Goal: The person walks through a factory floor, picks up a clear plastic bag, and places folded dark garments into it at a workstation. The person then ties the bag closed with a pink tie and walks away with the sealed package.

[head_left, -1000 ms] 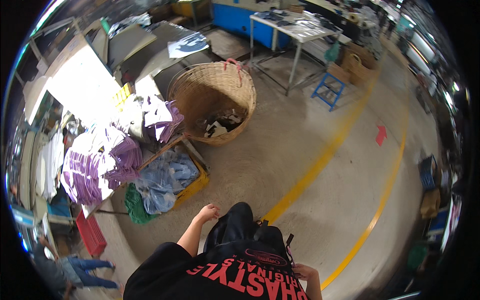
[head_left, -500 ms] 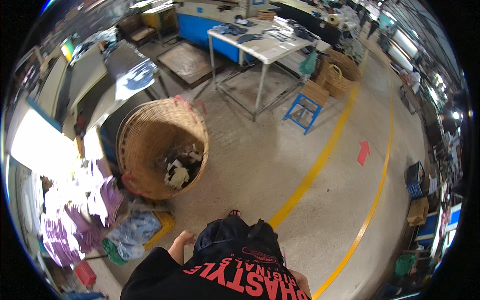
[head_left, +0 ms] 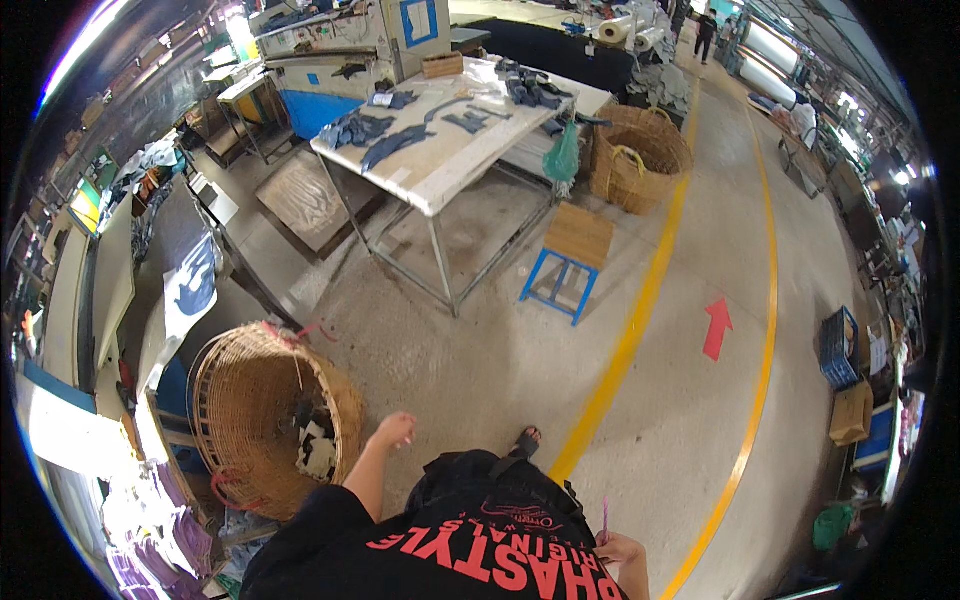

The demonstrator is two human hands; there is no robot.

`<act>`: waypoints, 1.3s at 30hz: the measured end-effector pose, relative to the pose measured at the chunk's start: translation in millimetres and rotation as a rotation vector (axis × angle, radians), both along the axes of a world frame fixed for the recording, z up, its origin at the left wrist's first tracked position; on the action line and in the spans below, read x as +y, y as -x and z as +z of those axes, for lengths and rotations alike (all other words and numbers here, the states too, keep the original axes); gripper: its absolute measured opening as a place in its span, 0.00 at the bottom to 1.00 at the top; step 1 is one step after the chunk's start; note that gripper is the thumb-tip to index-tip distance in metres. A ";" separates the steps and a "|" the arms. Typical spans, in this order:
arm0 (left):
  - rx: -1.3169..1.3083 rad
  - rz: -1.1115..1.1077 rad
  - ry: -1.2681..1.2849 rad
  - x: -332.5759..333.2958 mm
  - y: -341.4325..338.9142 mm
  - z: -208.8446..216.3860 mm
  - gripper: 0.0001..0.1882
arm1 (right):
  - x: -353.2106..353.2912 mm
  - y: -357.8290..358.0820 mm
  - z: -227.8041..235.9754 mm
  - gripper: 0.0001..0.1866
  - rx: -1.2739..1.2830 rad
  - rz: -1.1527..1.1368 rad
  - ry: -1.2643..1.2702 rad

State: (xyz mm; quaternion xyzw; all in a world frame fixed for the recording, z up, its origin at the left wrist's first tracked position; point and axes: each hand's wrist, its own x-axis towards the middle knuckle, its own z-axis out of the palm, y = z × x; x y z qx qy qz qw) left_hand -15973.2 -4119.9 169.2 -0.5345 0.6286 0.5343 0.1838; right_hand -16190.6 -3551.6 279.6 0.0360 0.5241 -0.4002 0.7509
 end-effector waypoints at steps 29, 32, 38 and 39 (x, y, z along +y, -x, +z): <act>0.443 0.799 0.889 -399.6 381.3 22.6 0.14 | -498.5 527.2 -87.1 0.17 0.049 0.055 -0.105; 0.286 0.806 0.959 -434.5 426.8 47.9 0.16 | -568.4 566.1 -95.2 0.15 0.067 0.088 -0.078; -0.073 0.851 1.063 -448.6 474.0 59.4 0.17 | -689.0 681.6 -83.0 0.12 0.285 -0.118 0.033; -0.083 0.849 1.137 -449.9 480.5 60.8 0.17 | -711.5 706.6 -84.7 0.11 0.353 -0.024 0.012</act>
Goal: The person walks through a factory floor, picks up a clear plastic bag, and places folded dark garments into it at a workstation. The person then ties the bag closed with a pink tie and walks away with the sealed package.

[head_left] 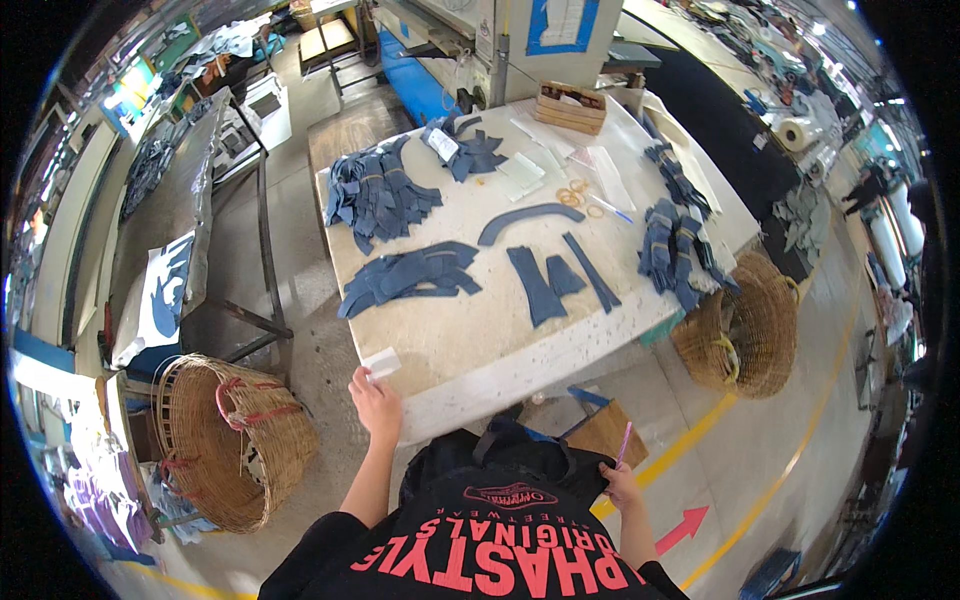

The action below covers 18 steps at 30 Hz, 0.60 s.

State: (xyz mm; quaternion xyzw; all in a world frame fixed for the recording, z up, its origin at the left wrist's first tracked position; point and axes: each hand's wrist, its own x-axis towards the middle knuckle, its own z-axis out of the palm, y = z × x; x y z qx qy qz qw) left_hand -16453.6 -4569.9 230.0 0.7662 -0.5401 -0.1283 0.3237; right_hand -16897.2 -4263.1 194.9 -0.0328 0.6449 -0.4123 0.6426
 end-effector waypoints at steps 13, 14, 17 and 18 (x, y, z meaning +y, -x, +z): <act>-0.064 0.058 -0.060 -1.6 8.8 17.2 0.17 | -166.4 88.9 56.8 0.16 0.697 1.148 -0.166; -0.049 0.064 -0.079 -3.6 15.7 18.0 0.18 | -167.2 85.0 66.9 0.14 0.432 1.207 -0.155; -0.019 0.084 -0.136 -4.4 13.7 19.0 0.18 | -155.0 67.7 85.1 0.11 -0.091 1.120 -0.280; -0.005 0.116 -0.139 -5.4 16.2 19.0 0.18 | -148.5 64.8 87.4 0.11 -0.247 1.067 -0.344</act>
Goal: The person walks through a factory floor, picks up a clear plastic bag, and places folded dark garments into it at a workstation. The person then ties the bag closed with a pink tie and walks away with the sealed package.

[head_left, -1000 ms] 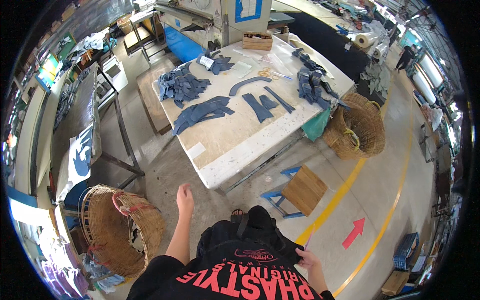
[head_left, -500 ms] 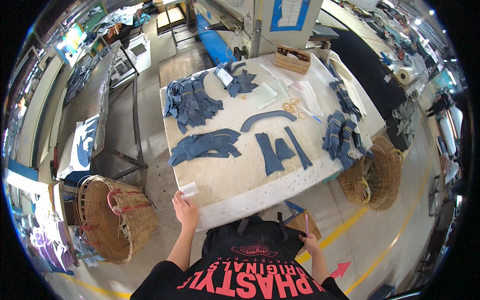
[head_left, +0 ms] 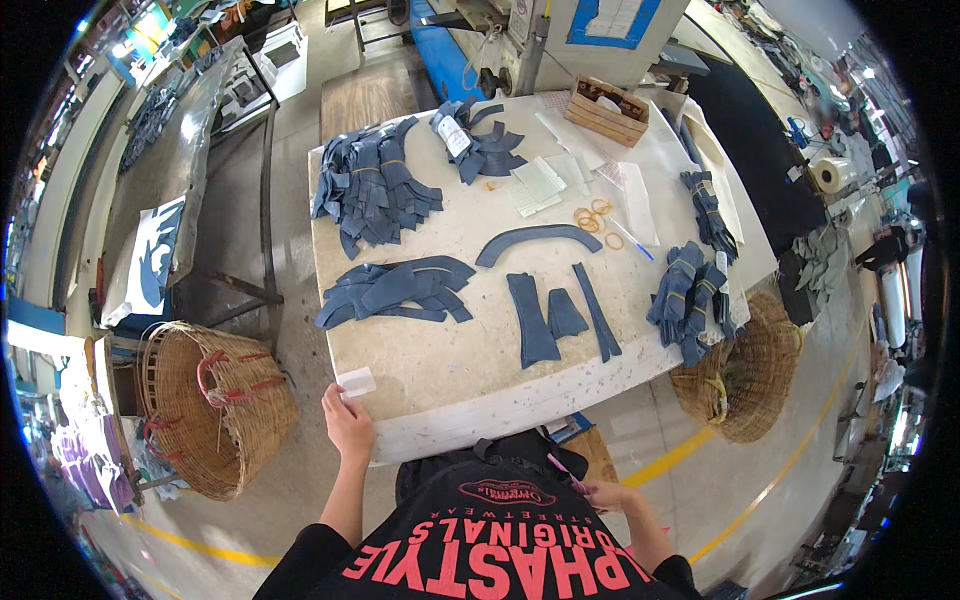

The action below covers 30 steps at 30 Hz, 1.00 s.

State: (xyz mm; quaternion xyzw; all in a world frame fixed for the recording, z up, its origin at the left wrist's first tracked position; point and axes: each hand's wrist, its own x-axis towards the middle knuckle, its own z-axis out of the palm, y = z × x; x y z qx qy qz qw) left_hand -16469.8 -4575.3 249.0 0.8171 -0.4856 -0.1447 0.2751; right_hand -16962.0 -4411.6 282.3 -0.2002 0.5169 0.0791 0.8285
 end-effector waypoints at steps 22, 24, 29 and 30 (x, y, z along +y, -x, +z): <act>0.099 -0.134 0.018 8.2 -24.7 -31.9 0.18 | 122.6 -4.2 -21.7 0.08 0.117 -0.225 0.361; 0.081 -0.109 0.018 9.9 -27.5 -32.8 0.18 | 122.3 17.1 -24.2 0.06 0.167 -0.388 0.082; -0.047 -0.072 0.012 9.1 -18.4 -37.0 0.21 | 90.8 101.6 -4.8 0.05 -0.063 -0.323 0.111; -0.055 -0.033 0.020 8.9 -16.8 -38.1 0.22 | 77.1 118.6 -7.3 0.04 -0.126 -0.255 0.180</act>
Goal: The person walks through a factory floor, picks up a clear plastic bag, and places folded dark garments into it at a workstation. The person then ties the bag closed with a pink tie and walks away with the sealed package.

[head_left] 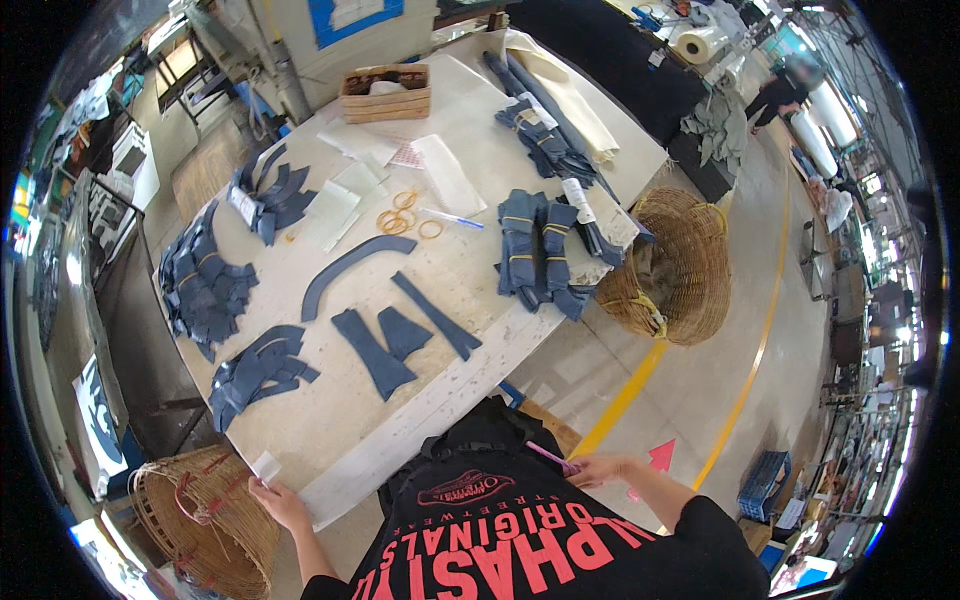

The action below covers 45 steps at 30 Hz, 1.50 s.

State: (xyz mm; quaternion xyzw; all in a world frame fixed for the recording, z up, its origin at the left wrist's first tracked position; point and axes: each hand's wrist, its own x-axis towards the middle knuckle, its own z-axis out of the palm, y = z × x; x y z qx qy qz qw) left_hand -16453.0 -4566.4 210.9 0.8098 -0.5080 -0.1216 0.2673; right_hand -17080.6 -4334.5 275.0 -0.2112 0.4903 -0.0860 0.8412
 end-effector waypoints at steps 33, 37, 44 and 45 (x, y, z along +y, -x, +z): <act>-0.021 0.372 -0.393 -4.4 -17.8 -13.5 0.41 | -335.8 198.9 31.0 0.41 1.644 -0.329 0.797; 0.108 0.421 -0.387 -4.0 -22.3 -15.8 0.41 | -351.0 196.3 11.5 0.38 1.675 -0.141 0.695; 0.036 0.355 -0.325 -2.9 -17.1 -23.7 0.41 | -332.5 212.3 19.8 0.27 1.618 -0.545 0.692; 0.049 0.397 -0.333 0.9 -29.3 -24.8 0.40 | -326.5 214.4 25.4 0.27 1.592 -0.627 0.724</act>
